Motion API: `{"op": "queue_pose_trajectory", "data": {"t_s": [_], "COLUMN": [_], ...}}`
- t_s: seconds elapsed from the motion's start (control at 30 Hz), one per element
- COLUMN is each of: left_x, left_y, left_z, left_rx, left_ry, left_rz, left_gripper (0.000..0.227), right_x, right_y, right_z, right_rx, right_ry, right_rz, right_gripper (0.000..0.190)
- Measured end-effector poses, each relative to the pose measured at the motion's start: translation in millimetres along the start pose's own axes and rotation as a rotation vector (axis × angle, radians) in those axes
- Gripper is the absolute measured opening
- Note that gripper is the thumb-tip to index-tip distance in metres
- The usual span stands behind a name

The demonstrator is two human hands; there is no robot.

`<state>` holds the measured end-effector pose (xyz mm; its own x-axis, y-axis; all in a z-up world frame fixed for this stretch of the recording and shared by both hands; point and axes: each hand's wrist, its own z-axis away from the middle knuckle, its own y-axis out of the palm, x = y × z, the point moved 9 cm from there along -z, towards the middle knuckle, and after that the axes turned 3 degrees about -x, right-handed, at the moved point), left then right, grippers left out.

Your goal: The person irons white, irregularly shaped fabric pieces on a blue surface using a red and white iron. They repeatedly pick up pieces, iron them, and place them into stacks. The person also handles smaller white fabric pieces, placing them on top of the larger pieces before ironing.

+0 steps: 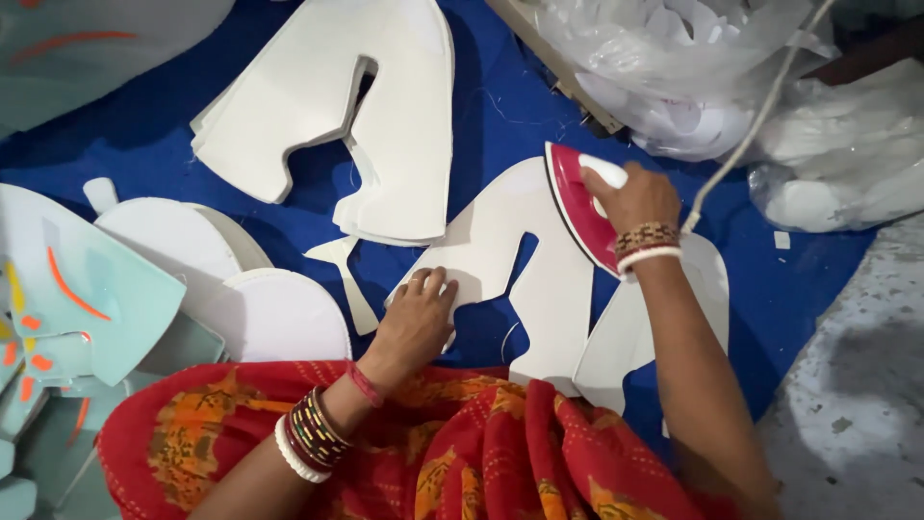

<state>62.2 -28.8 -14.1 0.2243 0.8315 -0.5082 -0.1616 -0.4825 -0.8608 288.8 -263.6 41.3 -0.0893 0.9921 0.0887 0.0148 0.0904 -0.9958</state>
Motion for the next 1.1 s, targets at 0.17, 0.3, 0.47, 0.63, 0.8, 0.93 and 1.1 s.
{"op": "queue_pose_trajectory", "data": {"t_s": [0.17,0.3,0.47,0.63,0.8,0.93,1.1], "left_x": [-4,-8,-8,0,-2,0,-1], "left_y": [-3,-6,-7,0,0,-2,2], "left_z": [-3,-10,-8,-5,5,0,-3], "left_rx": [-0.014,0.038,0.027,-0.004,-0.026,0.010,0.030], "left_ry": [0.011,-0.014,-0.019,0.018,0.008,-0.007,-0.009], "left_rz": [-0.034,-0.042,0.000,-0.013,-0.005,-0.008,-0.005], "left_gripper": [0.067,0.064,0.061,0.066,0.070,0.069,0.066], "right_x": [-12,17,68,74,73,79,83], "right_y": [-1,1,8,6,15,8,9], "right_z": [-3,-20,-23,-26,-21,-13,9], "right_rx": [0.034,-0.023,-0.006,-0.028,-0.024,0.009,0.045], "right_ry": [0.111,-0.098,-0.249,-0.310,-0.313,-0.338,-0.464], "right_rz": [0.008,-0.012,-0.022,0.050,0.045,0.050,-0.010], "right_gripper": [0.070,0.072,0.071,0.074,0.075,0.074,0.072]}}
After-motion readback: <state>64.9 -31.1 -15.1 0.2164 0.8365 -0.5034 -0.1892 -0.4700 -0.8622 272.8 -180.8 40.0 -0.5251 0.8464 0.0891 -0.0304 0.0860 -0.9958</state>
